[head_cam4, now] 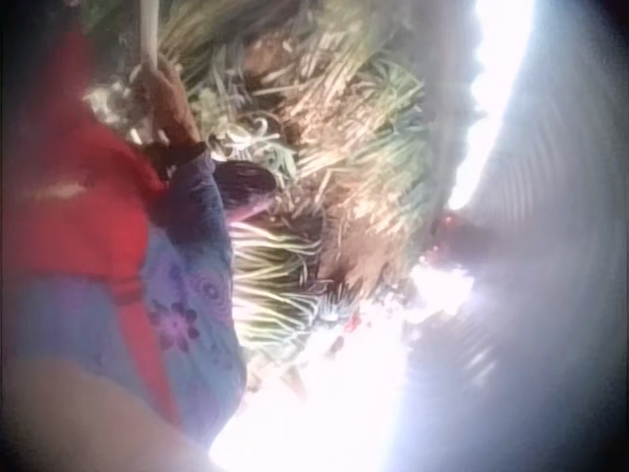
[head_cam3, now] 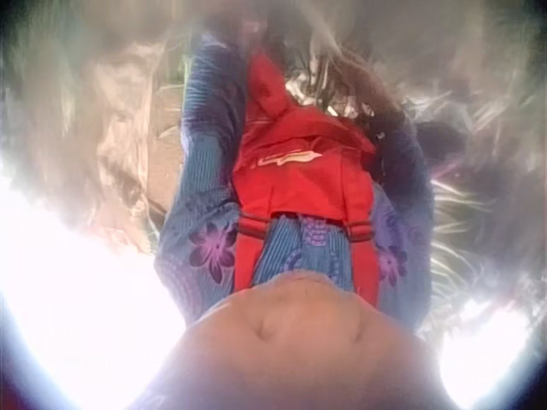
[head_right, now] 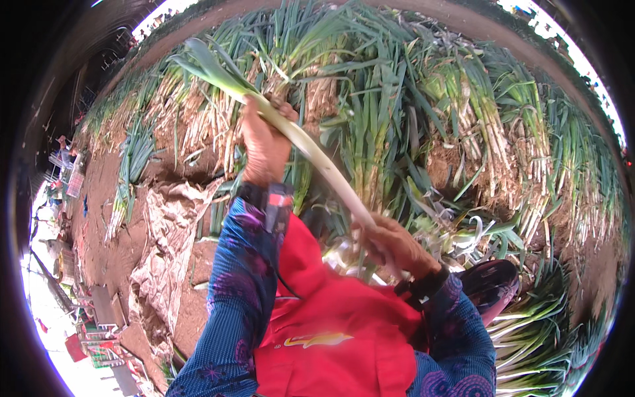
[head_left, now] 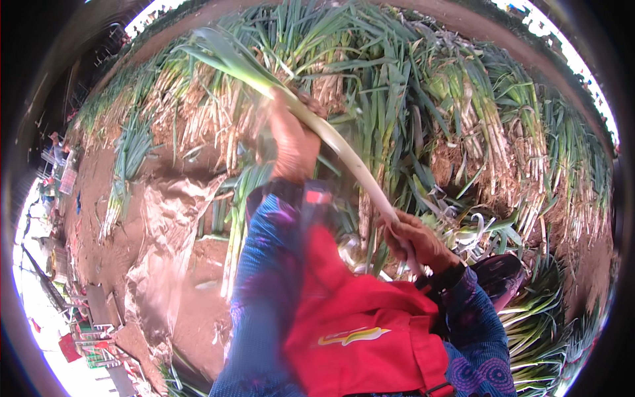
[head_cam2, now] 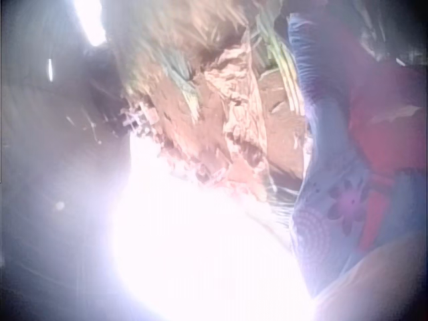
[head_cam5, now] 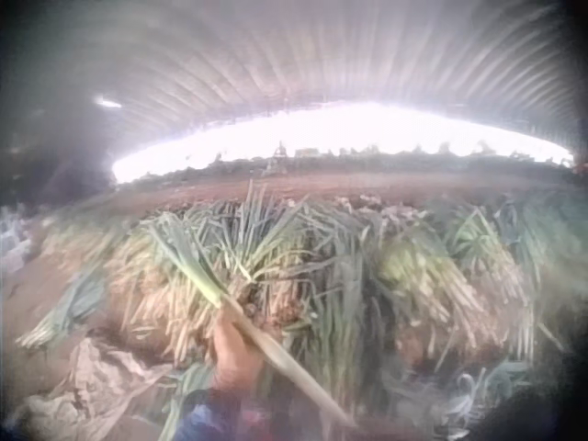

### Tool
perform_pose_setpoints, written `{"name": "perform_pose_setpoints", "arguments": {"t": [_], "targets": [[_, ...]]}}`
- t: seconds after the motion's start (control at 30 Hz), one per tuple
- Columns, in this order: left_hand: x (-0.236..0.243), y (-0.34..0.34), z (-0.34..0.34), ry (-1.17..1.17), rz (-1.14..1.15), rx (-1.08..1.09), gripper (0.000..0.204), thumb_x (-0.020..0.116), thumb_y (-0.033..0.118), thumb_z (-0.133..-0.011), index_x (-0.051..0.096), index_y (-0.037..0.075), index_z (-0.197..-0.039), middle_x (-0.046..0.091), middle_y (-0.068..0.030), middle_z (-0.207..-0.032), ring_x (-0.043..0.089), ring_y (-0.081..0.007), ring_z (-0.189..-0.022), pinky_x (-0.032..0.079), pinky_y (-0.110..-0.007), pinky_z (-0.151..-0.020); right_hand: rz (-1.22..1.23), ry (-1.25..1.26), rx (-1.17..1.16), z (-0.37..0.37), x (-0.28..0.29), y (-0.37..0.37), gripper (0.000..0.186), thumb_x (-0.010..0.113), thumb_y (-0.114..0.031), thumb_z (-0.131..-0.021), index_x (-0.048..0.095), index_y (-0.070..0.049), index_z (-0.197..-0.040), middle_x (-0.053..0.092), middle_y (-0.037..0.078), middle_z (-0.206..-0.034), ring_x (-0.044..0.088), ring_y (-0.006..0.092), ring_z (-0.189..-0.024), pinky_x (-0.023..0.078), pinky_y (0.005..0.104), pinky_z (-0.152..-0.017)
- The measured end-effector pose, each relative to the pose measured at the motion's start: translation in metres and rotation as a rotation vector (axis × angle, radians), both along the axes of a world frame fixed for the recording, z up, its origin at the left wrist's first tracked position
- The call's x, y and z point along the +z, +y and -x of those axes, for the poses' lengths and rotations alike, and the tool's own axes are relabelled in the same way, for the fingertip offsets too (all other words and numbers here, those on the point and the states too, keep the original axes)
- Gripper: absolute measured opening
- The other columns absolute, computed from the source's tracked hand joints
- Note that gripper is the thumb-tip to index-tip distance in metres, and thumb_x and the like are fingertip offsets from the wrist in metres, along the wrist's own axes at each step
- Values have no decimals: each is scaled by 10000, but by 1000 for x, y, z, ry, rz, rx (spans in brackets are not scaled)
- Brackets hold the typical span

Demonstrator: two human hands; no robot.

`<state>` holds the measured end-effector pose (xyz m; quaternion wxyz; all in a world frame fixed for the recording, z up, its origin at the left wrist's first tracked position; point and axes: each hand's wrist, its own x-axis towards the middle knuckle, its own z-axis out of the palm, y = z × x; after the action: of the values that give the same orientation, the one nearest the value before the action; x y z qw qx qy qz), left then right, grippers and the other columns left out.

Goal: The person picks up a leek by hand, peels away the outer layers, and places it onto a pile, repeating the process with several more leeks.

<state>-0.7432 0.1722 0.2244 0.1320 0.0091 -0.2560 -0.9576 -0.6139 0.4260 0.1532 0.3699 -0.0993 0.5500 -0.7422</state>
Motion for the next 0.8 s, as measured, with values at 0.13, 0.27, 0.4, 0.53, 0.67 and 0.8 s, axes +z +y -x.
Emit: {"name": "perform_pose_setpoints", "arguments": {"t": [0.13, 0.27, 0.4, 0.53, 0.67, 0.8], "targets": [[-11, 72, -9, -6, 139, -126, 224, 501, 333, -943, 464, 112, -952, 478, -28, -764, 482, -160, -636, 418, -301, -572, 378, -353, 19, -11, -13, 23, 461, 534, -385, -922, 498, 16, -1144, 440, 13, -626, 404, 123, -440, 323, 261, -388], [-22, 141, -42, 81, 340, -270, 258, 591, 195, -909, 383, 75, -1005, 474, -45, -721, 500, -143, -498, 431, -265, -425, 553, -448, -31, -20, -15, 44, 477, 522, -392, -923, 488, 17, -1165, 438, 33, -642, 410, 127, -454, 336, 274, -397], [-18, 182, -58, 73, 657, -345, 352, 643, 126, -868, 342, 67, -1041, 485, -29, -701, 501, -118, -496, 411, -253, -410, 612, -390, -233, -41, -3, 50, 495, 522, -405, -917, 485, 12, -1180, 495, 62, -697, 459, 161, -510, 374, 280, -432], [-12, 225, -60, 126, 1036, -363, 391, 652, 148, -867, 330, 40, -1061, 556, -61, -773, 517, -91, -564, 429, -241, -464, 255, -165, -572, -65, -7, 64, 442, 522, -352, -926, 472, -20, -1214, 546, 66, -809, 554, 174, -672, 469, 299, -566], [-25, 269, -73, 359, 1200, -249, 445, 698, 142, -824, 361, 6, -1081, 582, -101, -820, 550, -114, -619, 459, -263, -497, 186, -72, -717, -94, -22, 74, 406, 519, -353, -936, 480, -48, -1201, 505, 32, -796, 505, 130, -619, 436, 263, -518], [-36, 308, -85, 582, 1367, -195, 466, 687, 138, -825, 402, -17, -1159, 594, -124, -871, 586, -158, -707, 488, -307, -578, 368, -61, -924, -107, -5, 81, 402, 514, -399, -936, 502, -49, -1134, 485, 36, -763, 450, 122, -555, 380, 251, -454]]}}
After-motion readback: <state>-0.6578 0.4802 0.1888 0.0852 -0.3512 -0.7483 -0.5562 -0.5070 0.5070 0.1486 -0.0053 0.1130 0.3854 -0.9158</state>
